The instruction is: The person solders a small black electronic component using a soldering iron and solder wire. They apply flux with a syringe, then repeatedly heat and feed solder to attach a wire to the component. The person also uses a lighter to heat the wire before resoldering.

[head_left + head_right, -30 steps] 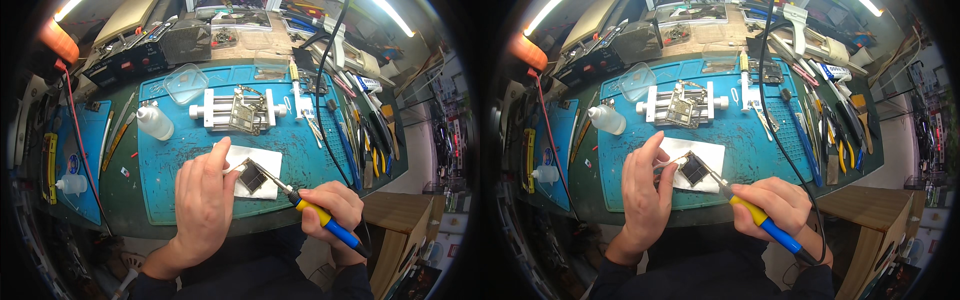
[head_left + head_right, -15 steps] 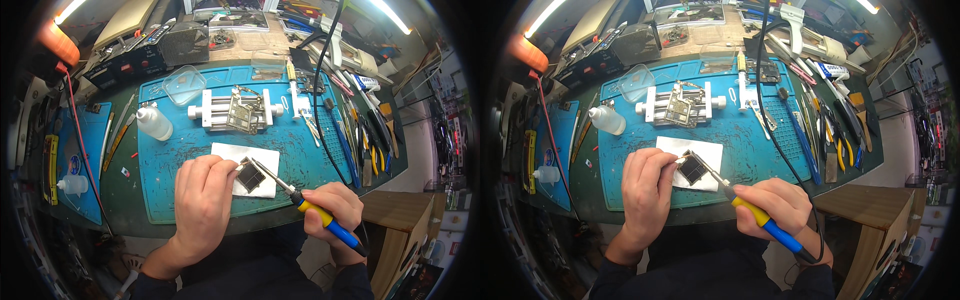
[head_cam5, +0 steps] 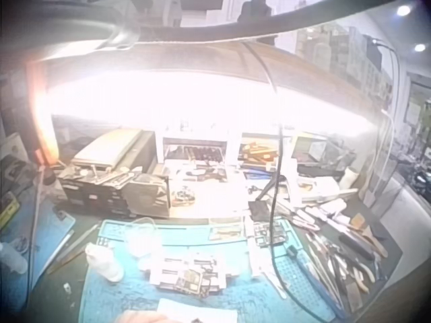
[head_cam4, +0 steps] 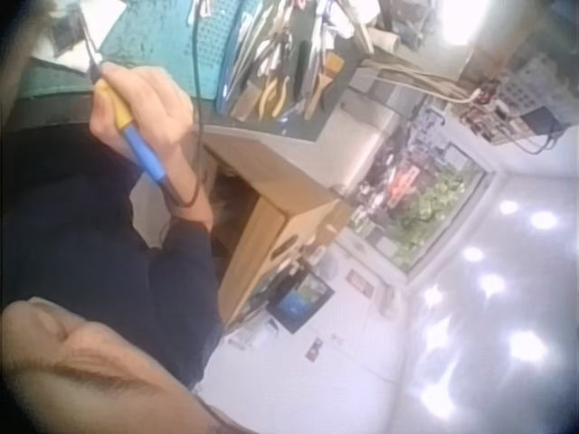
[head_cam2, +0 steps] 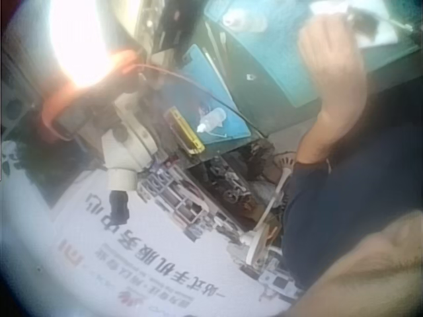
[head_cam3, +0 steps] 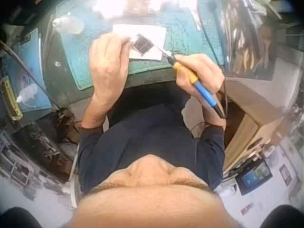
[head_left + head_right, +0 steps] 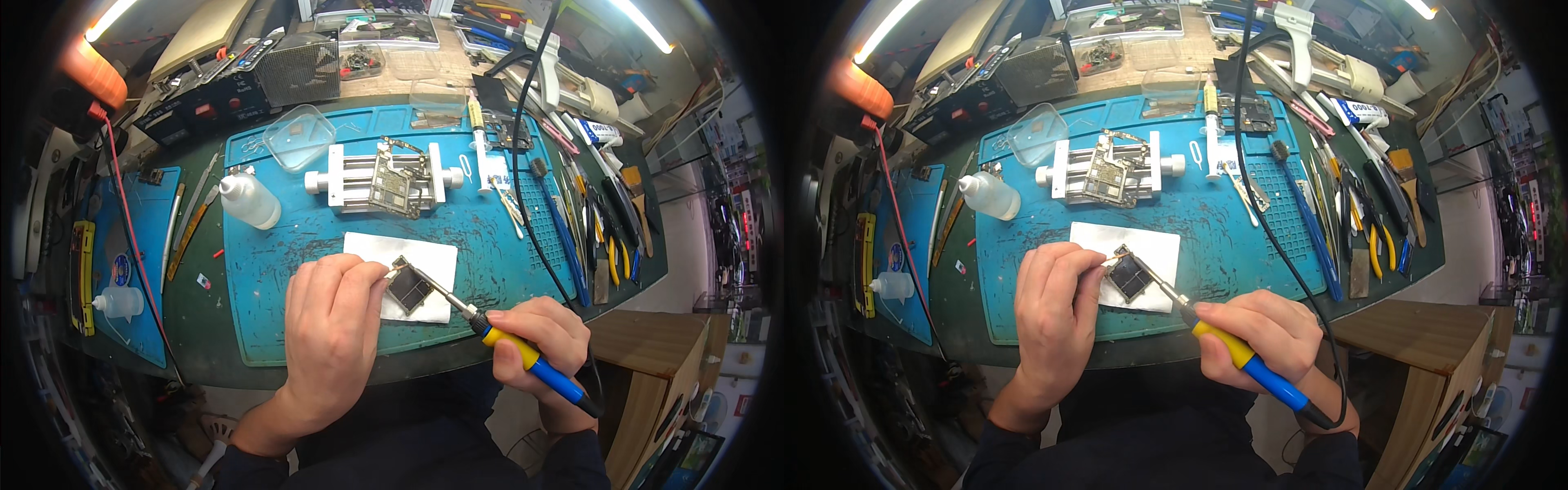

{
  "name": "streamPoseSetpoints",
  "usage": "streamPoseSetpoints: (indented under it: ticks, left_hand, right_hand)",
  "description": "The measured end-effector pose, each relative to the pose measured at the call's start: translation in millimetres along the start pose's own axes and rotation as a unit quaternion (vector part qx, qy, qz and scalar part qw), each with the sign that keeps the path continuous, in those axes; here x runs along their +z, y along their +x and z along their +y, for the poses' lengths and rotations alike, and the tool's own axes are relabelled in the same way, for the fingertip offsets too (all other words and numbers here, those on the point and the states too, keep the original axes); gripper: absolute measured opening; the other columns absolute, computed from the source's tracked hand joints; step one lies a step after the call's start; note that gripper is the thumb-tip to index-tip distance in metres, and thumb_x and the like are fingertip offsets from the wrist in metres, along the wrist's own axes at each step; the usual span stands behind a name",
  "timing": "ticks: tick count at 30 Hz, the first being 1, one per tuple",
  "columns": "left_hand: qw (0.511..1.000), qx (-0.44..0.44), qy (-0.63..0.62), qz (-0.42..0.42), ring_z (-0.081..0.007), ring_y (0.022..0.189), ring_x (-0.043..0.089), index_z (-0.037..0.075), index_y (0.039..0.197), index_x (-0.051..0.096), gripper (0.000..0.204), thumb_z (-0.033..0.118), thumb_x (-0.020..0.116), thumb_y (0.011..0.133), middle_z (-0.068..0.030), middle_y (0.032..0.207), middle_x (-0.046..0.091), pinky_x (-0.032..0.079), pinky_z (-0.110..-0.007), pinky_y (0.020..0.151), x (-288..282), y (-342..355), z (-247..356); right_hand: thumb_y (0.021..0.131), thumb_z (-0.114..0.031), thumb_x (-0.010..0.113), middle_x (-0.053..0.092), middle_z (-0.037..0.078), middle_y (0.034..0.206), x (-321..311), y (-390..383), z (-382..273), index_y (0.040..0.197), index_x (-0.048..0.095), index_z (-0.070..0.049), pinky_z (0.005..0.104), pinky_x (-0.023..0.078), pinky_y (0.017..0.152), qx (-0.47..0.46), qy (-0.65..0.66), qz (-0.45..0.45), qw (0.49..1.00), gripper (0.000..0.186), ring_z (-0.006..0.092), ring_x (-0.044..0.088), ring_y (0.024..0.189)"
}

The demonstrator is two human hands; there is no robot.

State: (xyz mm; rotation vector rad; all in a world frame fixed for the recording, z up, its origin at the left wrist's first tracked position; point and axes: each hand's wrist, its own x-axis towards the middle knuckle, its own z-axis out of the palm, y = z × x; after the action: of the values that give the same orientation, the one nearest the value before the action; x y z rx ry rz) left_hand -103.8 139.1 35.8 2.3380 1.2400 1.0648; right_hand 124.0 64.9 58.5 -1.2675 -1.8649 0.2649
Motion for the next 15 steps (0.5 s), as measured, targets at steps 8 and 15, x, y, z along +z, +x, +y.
streamPoseSetpoints:
  ticks: [8,15]
  left_hand:
    - [1.0,0.007,-0.006,-0.004,-0.0298,0.087,0.058,0.001,0.101,0.066,0.018,-0.006,0.072,0.086,-0.011,0.096,0.063,0.047,-0.039,0.077,-0.7,0.4,0.5]
    - [1.0,0.015,-0.012,-0.009,-0.0298,0.087,0.058,0.001,0.1,0.066,0.017,-0.006,0.073,0.086,-0.0108,0.096,0.063,0.047,-0.039,0.076,-0.7,1.4,1.1]
  right_hand:
    - [0.081,-0.01,0.076,0.072,0.007,0.076,-2.0,-3.4,0.8,0.101,0.076,-0.003,0.0258,0.056,0.055,0.005,0.003,0.004,1.0,0.022,0.0177,0.071,0.064]
    - [0.08,-0.01,0.076,0.071,0.007,0.075,-5.4,-5.2,0.0,0.101,0.076,-0.003,0.0253,0.055,0.055,0.013,0.005,0.006,1.0,0.022,0.0173,0.071,0.063]
